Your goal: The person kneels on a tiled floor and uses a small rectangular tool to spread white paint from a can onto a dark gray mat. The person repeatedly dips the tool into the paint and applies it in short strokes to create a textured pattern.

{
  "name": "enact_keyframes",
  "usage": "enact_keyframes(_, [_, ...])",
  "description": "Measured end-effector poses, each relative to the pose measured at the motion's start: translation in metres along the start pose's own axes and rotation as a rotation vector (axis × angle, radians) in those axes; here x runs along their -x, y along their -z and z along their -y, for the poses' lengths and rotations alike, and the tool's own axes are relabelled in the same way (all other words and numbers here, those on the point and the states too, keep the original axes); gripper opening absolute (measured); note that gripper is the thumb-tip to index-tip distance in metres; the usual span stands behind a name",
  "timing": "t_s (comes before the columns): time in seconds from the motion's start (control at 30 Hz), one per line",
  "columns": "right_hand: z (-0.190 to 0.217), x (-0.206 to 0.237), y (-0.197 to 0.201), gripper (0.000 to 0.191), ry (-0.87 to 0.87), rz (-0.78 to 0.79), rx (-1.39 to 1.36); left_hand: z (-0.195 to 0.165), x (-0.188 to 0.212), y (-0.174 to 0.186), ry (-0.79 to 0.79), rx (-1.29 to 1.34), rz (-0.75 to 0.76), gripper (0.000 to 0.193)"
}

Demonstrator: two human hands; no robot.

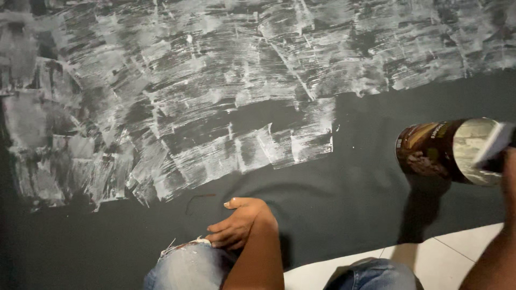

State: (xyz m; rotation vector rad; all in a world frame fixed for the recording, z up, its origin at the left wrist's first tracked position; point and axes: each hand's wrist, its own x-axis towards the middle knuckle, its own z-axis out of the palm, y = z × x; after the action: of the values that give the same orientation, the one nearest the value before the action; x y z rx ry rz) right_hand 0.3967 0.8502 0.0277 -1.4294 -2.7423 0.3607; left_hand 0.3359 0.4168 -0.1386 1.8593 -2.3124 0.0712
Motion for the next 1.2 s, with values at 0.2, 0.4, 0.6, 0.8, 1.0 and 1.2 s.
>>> enact_keyframes(0.2, [0.151, 0.065, -0.095, 0.056, 0.343, 0.104, -0.316, -0.002, 0.003, -0.006, 0.003, 0.051, -0.134, 0.071])
enact_keyframes(0.4, [0.291, 0.119, -0.203, 0.050, 0.362, 0.407, -0.618, -0.005, 0.003, -0.006, 0.040, 0.057, -0.105, 0.072])
enact_keyframes(0.6, [0.272, 0.091, -0.183, 0.033, 0.370, 0.025, -0.327, -0.006, -0.001, -0.006, 0.032, 0.023, -0.111, 0.077])
enact_keyframes(0.8, [0.321, 0.145, -0.192, 0.031, 0.443, 0.171, -0.416, -0.009, 0.000, -0.004, 0.073, -0.005, -0.067, 0.077])
enact_keyframes(1.0, [0.394, 0.248, -0.233, 0.019, 0.838, 0.387, -0.403, -0.009, 0.007, -0.008, 0.048, 0.009, -0.106, 0.075])
enact_keyframes(1.2, [0.323, 0.146, -0.220, 0.031, 0.491, 0.069, -0.372, -0.005, 0.008, -0.010, 0.049, 0.012, -0.106, 0.074])
